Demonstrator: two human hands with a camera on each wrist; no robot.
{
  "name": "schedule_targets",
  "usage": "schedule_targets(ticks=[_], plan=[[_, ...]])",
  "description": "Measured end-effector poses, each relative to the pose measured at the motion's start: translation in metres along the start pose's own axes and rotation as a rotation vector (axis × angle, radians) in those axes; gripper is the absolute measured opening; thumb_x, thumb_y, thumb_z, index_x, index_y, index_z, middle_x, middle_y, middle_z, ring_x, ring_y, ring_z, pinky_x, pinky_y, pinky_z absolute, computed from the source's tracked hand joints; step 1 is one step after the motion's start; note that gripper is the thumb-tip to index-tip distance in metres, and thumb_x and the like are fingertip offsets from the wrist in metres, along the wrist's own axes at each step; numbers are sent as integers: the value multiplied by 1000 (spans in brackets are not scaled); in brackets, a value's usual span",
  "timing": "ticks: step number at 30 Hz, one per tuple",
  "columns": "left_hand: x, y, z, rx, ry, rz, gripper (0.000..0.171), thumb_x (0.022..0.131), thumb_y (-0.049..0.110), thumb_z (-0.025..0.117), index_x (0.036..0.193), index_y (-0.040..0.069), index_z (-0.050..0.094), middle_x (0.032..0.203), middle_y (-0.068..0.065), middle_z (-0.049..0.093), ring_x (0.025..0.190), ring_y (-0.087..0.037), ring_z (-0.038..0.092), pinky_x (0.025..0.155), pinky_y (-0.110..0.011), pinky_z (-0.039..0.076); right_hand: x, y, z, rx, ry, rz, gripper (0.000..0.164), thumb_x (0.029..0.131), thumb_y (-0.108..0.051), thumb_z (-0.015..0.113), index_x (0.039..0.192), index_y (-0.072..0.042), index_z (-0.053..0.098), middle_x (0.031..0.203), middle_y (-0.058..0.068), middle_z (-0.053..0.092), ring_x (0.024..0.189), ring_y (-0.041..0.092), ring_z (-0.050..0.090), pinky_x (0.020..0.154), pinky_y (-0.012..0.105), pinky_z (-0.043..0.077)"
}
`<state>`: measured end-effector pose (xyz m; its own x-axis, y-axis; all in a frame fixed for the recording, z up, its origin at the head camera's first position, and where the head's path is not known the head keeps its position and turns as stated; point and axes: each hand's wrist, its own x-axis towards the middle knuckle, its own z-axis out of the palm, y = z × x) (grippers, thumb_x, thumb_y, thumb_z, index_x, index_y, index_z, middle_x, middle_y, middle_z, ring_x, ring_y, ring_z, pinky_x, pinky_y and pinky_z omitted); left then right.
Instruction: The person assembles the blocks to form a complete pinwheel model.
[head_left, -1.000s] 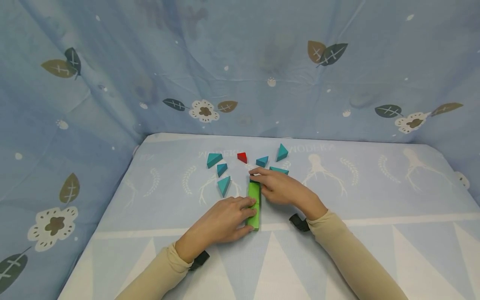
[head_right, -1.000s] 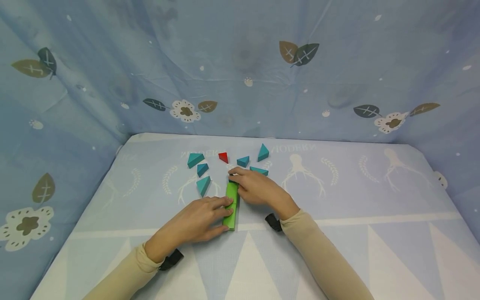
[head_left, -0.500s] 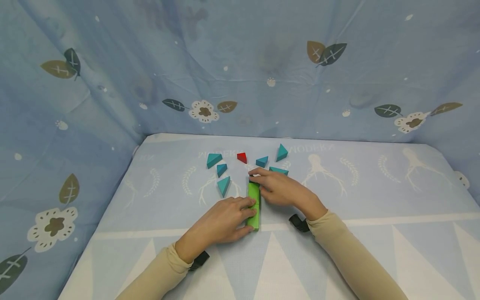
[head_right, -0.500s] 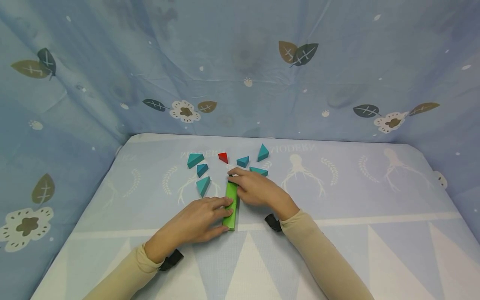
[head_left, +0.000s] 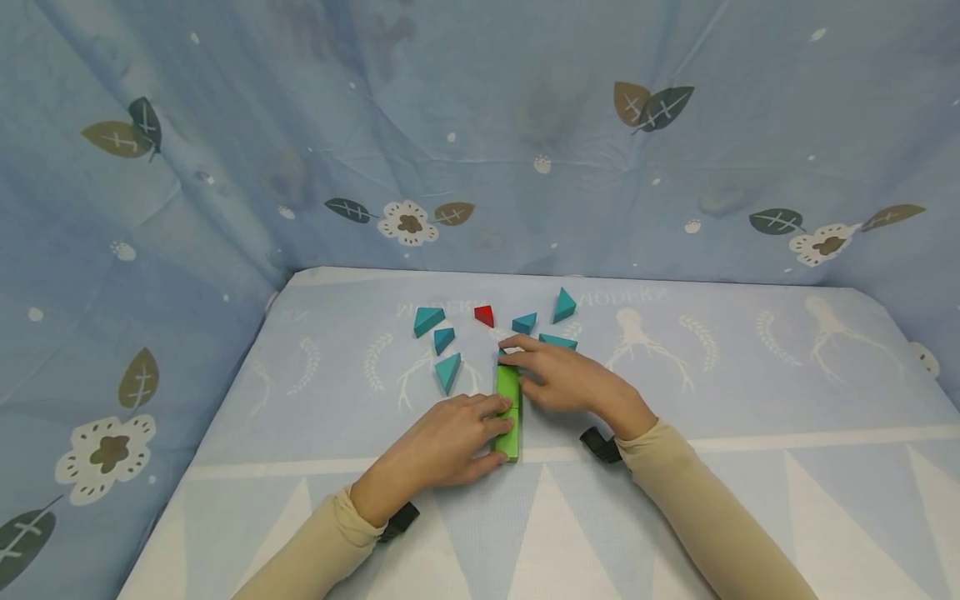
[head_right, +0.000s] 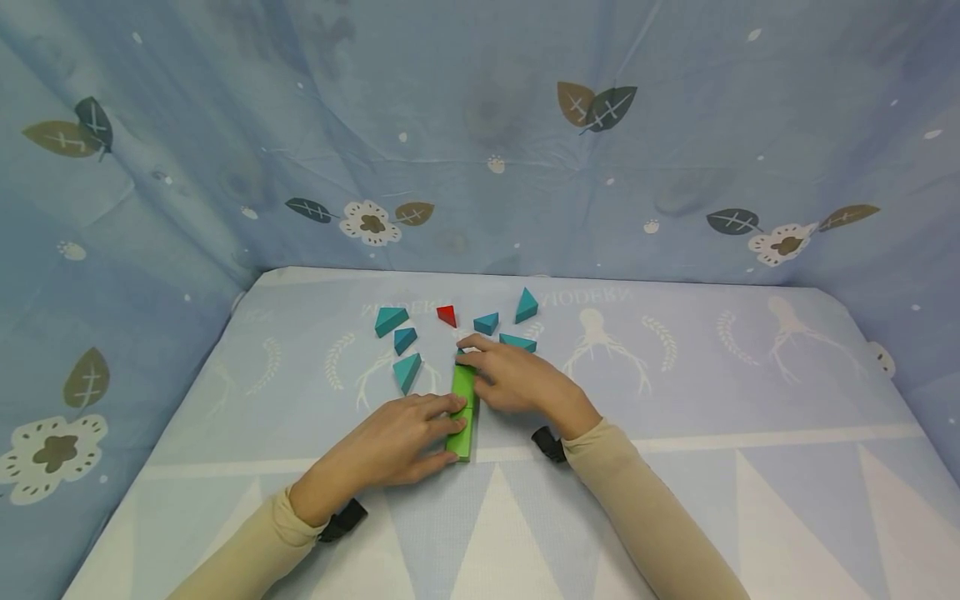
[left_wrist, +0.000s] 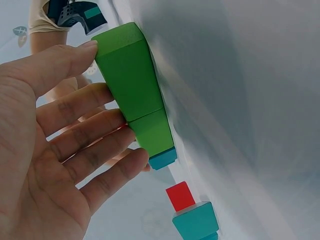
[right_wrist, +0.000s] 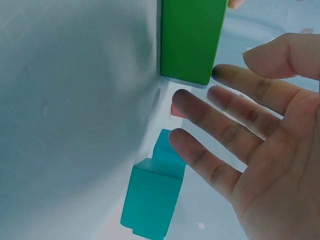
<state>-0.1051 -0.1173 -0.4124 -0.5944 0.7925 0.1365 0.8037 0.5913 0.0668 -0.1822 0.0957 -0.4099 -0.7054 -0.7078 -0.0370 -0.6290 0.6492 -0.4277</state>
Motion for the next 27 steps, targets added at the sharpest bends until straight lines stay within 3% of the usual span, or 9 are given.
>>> schedule_targets(ticks=[7,17,27], plan=[[0,0,1,1,1,4,36,87,38,72,116,15,73,128,-1,63,117,-17,61,97,-32,51,-1,2,0,-8,17,-5,40,96,-12,51,135,-9,60,138,2,54,125,21,55,103,40,47],[1,0,0,-4,-6,-2,37,87,38,72,116,15,73,129,-1,63,117,-17,61,98,-32,51,-1,3,-1,-13,16,-24,41,95,-12,51,135,-8,60,138,3,55,129,22,53,106,41,45],[1,0,0,-13,6,-2,37,87,38,73,116,15,73,127,-1,63,115,-17,62,98,-32,51,-2,3,-2,-20,8,-28,40,95,-13,52,135,-9,60,134,2,58,124,19,57,104,39,47]])
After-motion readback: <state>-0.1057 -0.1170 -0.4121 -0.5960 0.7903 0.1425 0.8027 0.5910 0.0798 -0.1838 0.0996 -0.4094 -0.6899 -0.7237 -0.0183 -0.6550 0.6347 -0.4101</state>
